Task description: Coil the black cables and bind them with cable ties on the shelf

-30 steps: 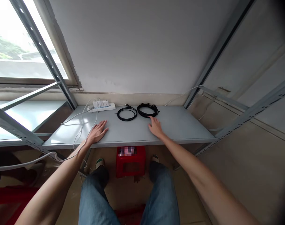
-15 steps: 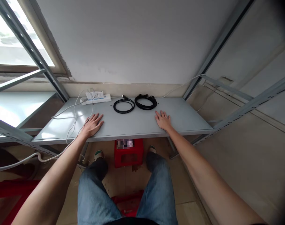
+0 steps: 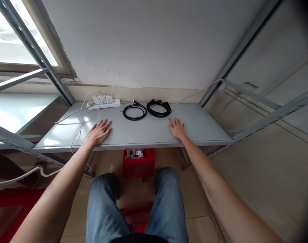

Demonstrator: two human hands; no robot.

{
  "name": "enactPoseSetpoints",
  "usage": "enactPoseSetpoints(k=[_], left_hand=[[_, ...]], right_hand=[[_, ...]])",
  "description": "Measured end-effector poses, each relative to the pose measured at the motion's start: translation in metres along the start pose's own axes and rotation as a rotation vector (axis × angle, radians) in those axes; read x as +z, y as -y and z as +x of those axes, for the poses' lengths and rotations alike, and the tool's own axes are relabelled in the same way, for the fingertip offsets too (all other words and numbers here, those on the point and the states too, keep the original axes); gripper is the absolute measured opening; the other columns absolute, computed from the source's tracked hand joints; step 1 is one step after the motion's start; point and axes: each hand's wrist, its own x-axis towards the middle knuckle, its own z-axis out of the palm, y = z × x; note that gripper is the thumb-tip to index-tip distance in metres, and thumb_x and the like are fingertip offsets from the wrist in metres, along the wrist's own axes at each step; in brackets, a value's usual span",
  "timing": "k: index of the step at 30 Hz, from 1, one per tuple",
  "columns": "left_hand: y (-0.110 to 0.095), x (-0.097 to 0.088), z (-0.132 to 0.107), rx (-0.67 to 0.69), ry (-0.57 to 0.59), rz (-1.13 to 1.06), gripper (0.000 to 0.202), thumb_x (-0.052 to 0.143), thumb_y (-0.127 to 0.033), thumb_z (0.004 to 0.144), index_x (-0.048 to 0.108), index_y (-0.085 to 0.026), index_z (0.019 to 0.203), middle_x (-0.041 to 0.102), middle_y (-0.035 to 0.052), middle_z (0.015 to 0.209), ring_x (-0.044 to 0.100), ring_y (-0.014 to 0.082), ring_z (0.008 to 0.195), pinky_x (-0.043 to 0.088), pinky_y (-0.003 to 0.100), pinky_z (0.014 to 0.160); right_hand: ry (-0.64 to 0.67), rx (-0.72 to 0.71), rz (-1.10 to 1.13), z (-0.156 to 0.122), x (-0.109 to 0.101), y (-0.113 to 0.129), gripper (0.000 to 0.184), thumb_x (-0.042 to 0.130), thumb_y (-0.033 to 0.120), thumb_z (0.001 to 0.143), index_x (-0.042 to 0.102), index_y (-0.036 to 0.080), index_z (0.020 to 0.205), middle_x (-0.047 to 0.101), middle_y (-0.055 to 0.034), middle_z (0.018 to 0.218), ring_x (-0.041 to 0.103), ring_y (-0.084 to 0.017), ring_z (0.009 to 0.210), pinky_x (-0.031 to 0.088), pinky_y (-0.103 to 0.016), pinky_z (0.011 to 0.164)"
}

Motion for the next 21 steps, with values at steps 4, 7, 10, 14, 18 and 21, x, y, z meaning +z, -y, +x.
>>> enactPoseSetpoints(k=[4, 7, 10, 14, 18, 21], left_hand=[[0.0009, 0.0004, 0.0007, 0.0, 0.005, 0.002, 0.072, 0.021, -0.06, 0.113, 0.033, -0.03, 0.178, 0.021, 0.0015, 0.186, 0.02, 0.0277, 0.174, 0.022, 0.053, 0.14], [0.003, 0.0022, 0.0017, 0.002, 0.005, -0.011, 0.072, 0.021, -0.06, 0.113, 0.033, -0.031, 0.178, 0.022, 0.0019, 0.186, 0.019, 0.0275, 0.174, 0.021, 0.054, 0.14], [0.0058, 0.0051, 0.0027, 0.014, -0.007, -0.012, 0.073, 0.021, -0.061, 0.113, 0.034, -0.031, 0.177, 0.023, 0.003, 0.186, 0.02, 0.0284, 0.174, 0.02, 0.055, 0.139], [0.0089, 0.0086, 0.0035, 0.035, -0.033, -0.021, 0.074, 0.02, -0.063, 0.112, 0.035, -0.031, 0.177, 0.024, 0.0037, 0.186, 0.021, 0.0295, 0.173, 0.021, 0.056, 0.139], [0.0086, 0.0081, 0.003, 0.034, -0.027, -0.021, 0.074, 0.019, -0.063, 0.112, 0.033, -0.031, 0.178, 0.023, 0.0033, 0.186, 0.02, 0.0289, 0.174, 0.02, 0.056, 0.139], [0.0068, 0.0058, 0.0022, 0.036, -0.011, -0.019, 0.074, 0.02, -0.062, 0.112, 0.032, -0.03, 0.178, 0.022, 0.0039, 0.186, 0.019, 0.0292, 0.174, 0.019, 0.056, 0.139]], right_hand=[[0.0, 0.003, 0.002, 0.0003, 0.0001, 0.0004, 0.07, 0.012, 0.053, 0.114, 0.022, 0.032, 0.18, 0.014, -0.0073, 0.188, 0.013, -0.034, 0.174, 0.014, -0.065, 0.138], [-0.002, -0.001, 0.014, 0.0007, 0.0004, 0.0003, 0.071, 0.012, 0.053, 0.114, 0.023, 0.031, 0.18, 0.014, -0.0076, 0.188, 0.013, -0.034, 0.174, 0.014, -0.066, 0.138], [-0.008, -0.007, 0.036, 0.0014, 0.0013, -0.0007, 0.071, 0.013, 0.054, 0.113, 0.024, 0.031, 0.18, 0.015, -0.0084, 0.188, 0.013, -0.035, 0.174, 0.014, -0.066, 0.138], [-0.019, -0.013, 0.064, 0.0024, 0.0026, -0.0026, 0.071, 0.013, 0.057, 0.113, 0.026, 0.033, 0.179, 0.016, -0.0069, 0.188, 0.014, -0.035, 0.174, 0.013, -0.068, 0.138], [-0.017, -0.016, 0.085, 0.0027, 0.0025, -0.0036, 0.073, 0.013, 0.059, 0.113, 0.027, 0.033, 0.179, 0.016, -0.0063, 0.188, 0.013, -0.035, 0.174, 0.012, -0.067, 0.138], [-0.017, -0.007, 0.086, 0.0025, 0.0023, -0.0034, 0.072, 0.015, 0.058, 0.113, 0.027, 0.032, 0.179, 0.015, -0.0065, 0.188, 0.013, -0.035, 0.174, 0.011, -0.067, 0.138]])
